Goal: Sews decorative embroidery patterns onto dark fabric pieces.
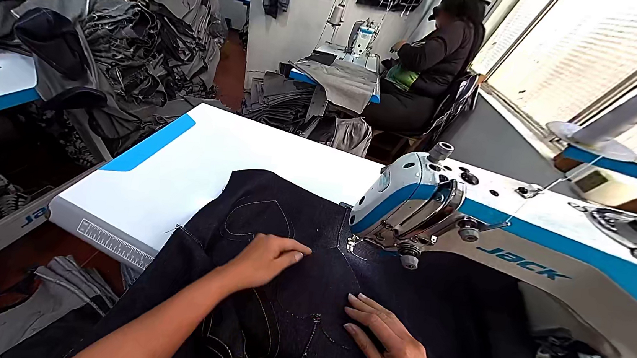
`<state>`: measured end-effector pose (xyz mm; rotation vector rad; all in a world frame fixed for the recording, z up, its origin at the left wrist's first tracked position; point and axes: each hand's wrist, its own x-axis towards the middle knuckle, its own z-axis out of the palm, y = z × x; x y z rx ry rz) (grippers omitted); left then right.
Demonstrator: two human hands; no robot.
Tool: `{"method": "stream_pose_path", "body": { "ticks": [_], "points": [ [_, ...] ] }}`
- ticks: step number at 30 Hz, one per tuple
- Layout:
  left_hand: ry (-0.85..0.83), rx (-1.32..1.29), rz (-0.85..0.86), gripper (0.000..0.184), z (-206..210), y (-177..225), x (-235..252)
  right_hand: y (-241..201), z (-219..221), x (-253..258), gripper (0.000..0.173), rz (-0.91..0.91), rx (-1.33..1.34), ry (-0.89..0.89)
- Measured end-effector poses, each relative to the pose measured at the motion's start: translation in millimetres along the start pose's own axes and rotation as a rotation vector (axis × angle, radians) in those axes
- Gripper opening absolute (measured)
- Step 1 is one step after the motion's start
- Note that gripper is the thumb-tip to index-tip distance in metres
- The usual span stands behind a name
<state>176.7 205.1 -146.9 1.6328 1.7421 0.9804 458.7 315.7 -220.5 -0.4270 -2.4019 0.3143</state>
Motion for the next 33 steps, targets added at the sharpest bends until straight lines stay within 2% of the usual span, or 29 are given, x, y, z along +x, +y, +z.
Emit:
{"method": "stream_pose_path", "body": {
  "ticks": [5,7,10,12,15,17,19,22,24,26,29,33],
  "points": [
    [0.209,-0.098,-0.014,0.027,-46.4,7.6,-15.9,-0.4,-2.6,-0.8,0.033,0.011,0.005,0.004],
    [0.277,-0.035,-0.007,0.025,-55.2,10.7,-16.6,-2.5,-6.3,0.3,0.032,0.022,0.017,-0.033],
    [0.291,0.132,-0.014,0.026,-51.4,24.3,-16.4,-5.3,-9.1,3.9,0.030,0.028,0.035,-0.079],
    [0.244,0.221,-0.010,0.026,-25.0,37.6,-11.0,-5.4,-9.5,3.2,0.030,0.037,0.024,-0.075],
    [-0.026,0.286,0.010,0.034,36.1,54.3,3.1,-4.9,-8.8,3.5,0.031,0.036,0.017,-0.064],
    [-0.164,0.335,0.010,0.042,71.9,53.3,8.2,-5.0,-7.6,2.7,0.031,0.032,0.014,-0.051],
    [-0.233,0.419,-0.024,0.052,89.6,44.7,7.8,-4.0,-8.6,1.5,0.031,0.026,0.015,-0.053],
    [-0.187,0.492,-0.056,0.058,93.2,35.2,5.2,15.3,-20.1,7.3,0.034,-0.128,-0.025,-0.180],
    [-0.171,0.545,-0.063,0.062,92.0,30.7,10.6,41.1,-35.2,18.8,0.043,-0.320,-0.122,-0.335],
    [-0.171,0.600,-0.021,0.064,86.6,23.7,18.9,60.9,-38.5,26.3,0.051,-0.410,-0.133,-0.441],
    [-0.172,0.649,0.133,0.061,66.9,6.0,34.6,53.0,-23.2,29.9,0.053,-0.295,-0.088,-0.401],
    [-0.228,0.696,0.321,0.060,43.2,-14.7,24.8,-19.4,-1.2,9.3,0.050,-0.070,-0.189,-0.279]
  ]
}}
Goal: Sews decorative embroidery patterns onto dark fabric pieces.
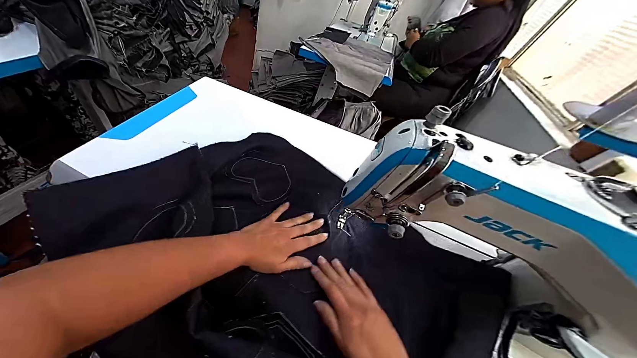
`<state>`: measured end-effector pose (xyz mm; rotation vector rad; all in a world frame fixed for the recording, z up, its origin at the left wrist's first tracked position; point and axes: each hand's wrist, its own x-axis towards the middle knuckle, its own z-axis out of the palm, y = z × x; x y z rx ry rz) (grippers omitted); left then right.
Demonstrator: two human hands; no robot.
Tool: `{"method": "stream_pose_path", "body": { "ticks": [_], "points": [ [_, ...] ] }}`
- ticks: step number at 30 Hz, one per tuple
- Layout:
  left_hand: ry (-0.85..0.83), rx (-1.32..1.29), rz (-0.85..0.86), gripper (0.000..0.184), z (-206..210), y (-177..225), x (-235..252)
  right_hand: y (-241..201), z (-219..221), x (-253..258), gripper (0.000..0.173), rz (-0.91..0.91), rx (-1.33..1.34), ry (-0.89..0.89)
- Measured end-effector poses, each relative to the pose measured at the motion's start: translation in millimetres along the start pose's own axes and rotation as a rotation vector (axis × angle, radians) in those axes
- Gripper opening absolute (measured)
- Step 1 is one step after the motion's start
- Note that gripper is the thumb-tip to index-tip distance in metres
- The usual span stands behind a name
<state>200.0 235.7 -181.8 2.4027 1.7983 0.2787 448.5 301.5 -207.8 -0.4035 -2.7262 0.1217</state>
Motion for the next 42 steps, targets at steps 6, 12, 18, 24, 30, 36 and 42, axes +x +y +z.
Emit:
{"method": "stream_pose_path", "body": {
  "ticks": [6,12,18,24,30,36,42],
  "points": [
    [-0.028,0.034,-0.007,0.061,0.0,-1.7,-7.6,-12.8,11.4,-5.4,0.050,0.073,0.008,0.114],
    [-0.020,0.029,-0.003,0.062,1.7,-5.1,-7.1,4.3,4.2,1.1,0.051,-0.031,0.065,0.084],
    [-0.094,-0.312,-0.111,0.057,-15.6,-6.4,-2.2,34.9,4.6,9.2,0.058,-0.203,0.138,0.030],
    [-0.060,-0.632,-0.148,0.042,-29.4,-18.3,-0.6,35.5,3.1,7.9,0.058,-0.197,0.161,0.025],
    [0.074,-0.360,-0.110,0.042,-9.7,-7.7,-5.4,36.5,1.6,5.7,0.058,-0.179,0.152,0.002],
    [0.019,-0.098,-0.144,0.055,-5.2,1.8,-6.6,42.4,-5.1,10.6,0.057,-0.240,0.134,-0.056],
    [-0.006,-0.047,-0.129,0.057,-1.5,-0.1,-5.0,60.9,-8.8,19.4,0.063,-0.380,0.072,-0.139]
  ]
}}
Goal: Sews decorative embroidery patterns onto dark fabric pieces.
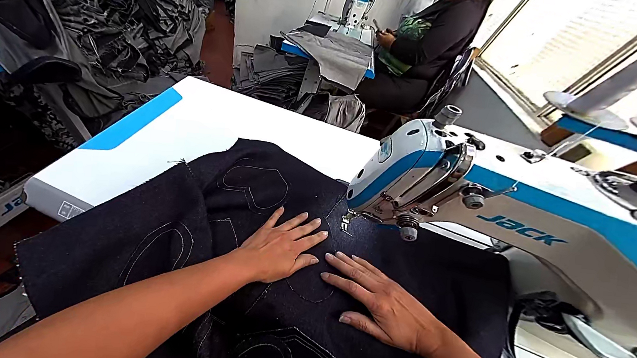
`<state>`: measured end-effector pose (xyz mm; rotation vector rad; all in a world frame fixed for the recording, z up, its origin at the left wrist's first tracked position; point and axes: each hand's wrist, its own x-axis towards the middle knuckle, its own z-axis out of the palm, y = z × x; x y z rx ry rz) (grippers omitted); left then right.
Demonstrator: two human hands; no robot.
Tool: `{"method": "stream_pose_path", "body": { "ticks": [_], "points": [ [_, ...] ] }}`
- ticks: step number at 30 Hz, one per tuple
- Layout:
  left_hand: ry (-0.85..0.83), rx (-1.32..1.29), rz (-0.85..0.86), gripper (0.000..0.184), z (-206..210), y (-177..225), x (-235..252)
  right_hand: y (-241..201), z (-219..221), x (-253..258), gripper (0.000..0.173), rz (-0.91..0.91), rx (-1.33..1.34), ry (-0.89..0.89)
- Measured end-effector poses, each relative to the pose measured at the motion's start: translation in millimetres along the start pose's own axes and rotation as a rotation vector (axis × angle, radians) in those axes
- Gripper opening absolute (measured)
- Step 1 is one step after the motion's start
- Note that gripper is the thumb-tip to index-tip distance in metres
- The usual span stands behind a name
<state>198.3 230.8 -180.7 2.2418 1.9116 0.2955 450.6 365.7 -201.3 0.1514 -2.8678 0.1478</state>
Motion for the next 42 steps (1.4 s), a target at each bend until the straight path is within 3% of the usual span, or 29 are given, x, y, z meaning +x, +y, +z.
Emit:
{"method": "stream_pose_path", "body": {
  "ticks": [6,12,18,28,42],
  "points": [
    [-0.005,0.004,0.117,0.060,0.3,-12.7,5.8,-30.2,8.7,1.7,0.063,0.190,0.022,0.062],
    [-0.028,-0.044,0.471,0.055,-6.0,-42.6,39.4,-87.2,24.6,15.5,0.071,0.457,-0.190,0.141],
    [-0.048,-0.049,0.729,0.054,-11.6,-67.2,76.3,-110.0,41.3,41.4,0.075,0.647,-0.280,0.201],
    [-0.005,-0.056,0.716,0.054,-11.2,-76.0,78.8,-85.3,27.3,37.1,0.068,0.621,-0.102,0.184],
    [0.027,-0.101,0.762,0.054,-8.1,-79.1,77.7,-102.1,24.8,46.7,0.067,0.682,-0.098,0.098]
  ]
}}
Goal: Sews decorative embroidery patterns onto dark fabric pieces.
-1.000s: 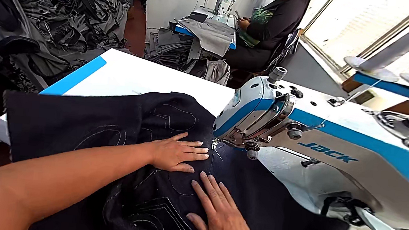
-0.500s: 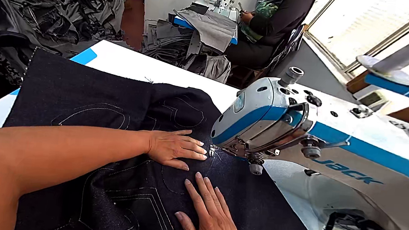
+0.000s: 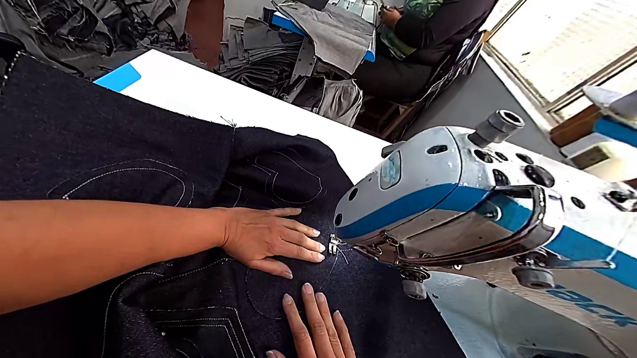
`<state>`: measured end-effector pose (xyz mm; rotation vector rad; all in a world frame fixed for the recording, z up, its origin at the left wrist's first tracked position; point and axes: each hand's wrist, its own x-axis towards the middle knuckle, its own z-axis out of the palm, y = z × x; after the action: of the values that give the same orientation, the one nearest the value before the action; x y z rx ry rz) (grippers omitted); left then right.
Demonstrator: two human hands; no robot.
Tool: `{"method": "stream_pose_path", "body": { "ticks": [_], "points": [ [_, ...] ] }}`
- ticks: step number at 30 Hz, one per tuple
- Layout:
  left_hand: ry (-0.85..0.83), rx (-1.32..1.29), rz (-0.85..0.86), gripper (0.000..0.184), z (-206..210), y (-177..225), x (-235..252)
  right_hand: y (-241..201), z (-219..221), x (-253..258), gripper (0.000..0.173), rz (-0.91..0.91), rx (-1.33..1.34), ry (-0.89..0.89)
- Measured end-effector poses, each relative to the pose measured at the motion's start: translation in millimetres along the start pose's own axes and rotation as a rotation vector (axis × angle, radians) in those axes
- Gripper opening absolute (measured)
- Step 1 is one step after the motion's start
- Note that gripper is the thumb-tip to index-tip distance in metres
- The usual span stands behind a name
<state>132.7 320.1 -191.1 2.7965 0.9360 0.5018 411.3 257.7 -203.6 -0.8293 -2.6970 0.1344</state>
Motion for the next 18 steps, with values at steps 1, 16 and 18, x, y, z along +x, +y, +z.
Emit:
{"method": "stream_pose_path", "body": {
  "ticks": [1,16,18],
  "points": [
    [-0.001,-0.004,-0.002,0.054,0.0,0.3,-0.2,0.9,-0.5,-0.1,0.067,-0.003,0.003,-0.006],
    [0.023,0.004,-0.015,0.053,-0.4,2.9,1.3,7.7,-2.8,-1.2,0.067,-0.016,-0.005,-0.018],
    [0.014,0.007,-0.019,0.053,-0.5,3.2,1.0,7.4,-2.6,-1.1,0.066,-0.017,-0.006,-0.017]
  ]
}}
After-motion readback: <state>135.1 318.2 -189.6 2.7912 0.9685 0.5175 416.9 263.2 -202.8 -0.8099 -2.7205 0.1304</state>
